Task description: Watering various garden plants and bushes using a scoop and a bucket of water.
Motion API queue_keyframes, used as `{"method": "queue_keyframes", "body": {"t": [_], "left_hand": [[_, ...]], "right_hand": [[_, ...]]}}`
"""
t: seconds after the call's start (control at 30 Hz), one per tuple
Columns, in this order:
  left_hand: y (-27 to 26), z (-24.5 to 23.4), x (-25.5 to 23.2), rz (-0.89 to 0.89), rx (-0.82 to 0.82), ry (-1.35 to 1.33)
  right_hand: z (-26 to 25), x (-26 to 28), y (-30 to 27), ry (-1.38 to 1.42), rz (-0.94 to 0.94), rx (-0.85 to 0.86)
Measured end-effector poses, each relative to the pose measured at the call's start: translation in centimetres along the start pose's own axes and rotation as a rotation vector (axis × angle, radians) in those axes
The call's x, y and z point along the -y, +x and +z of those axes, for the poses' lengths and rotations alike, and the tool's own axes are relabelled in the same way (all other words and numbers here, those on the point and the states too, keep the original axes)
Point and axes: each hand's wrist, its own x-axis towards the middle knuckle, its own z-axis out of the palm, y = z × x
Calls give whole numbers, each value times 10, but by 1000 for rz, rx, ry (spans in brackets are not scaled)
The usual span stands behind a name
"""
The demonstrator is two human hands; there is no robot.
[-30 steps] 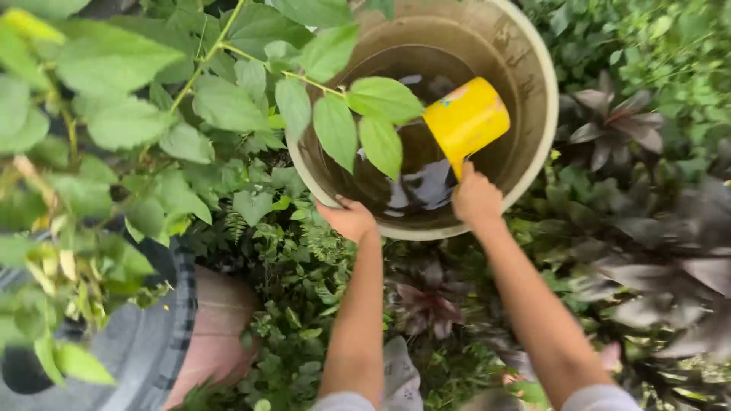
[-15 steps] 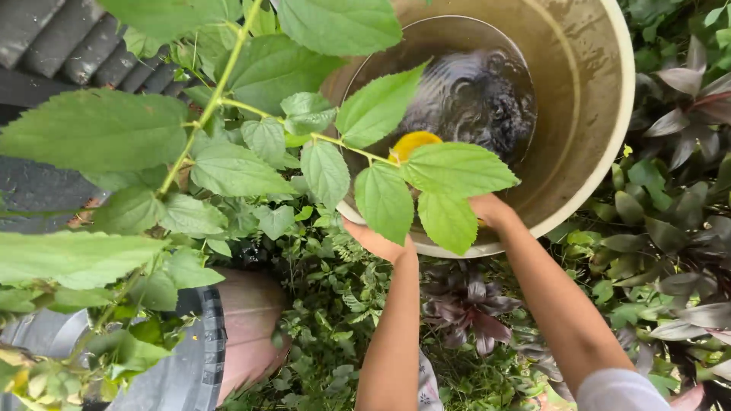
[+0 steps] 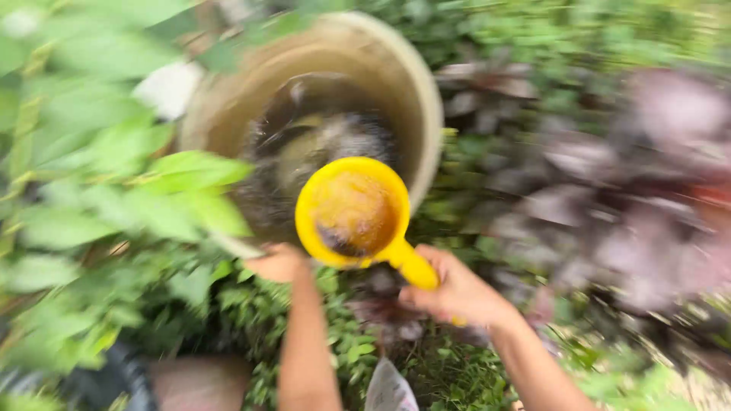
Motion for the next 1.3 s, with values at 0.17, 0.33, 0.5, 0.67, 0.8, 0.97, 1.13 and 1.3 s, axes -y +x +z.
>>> {"method": "queue_keyframes", "body": {"t": [0.17, 0.33, 0.5, 0.67, 0.8, 0.97, 1.13, 1.3], "left_hand": [[12, 4, 7, 425, -402, 329], [-116, -18, -23, 624, -17, 64], [-266, -61, -35, 789, 368, -405], [-467, -154, -87, 931, 482, -570], [-625, -196, -107, 914, 638, -717], [-795, -219, -103, 1381, 1032, -561], [-905, -197, -83, 1361, 1226, -496], [-988, -149, -79, 1313, 1385, -394]], "right_hand": [[-22, 16, -145, 7, 134, -90], [-78, -88, -276, 171, -28, -156], [-138, -189, -404, 618, -105, -128], [-194, -181, -552, 292, -130, -336], [-242, -200, -653, 534, -161, -377], [-310, -288, -719, 477, -235, -611], [-388, -346, -766, 542, -152, -820], [-489, -354, -787, 532, -155, -915]]}}
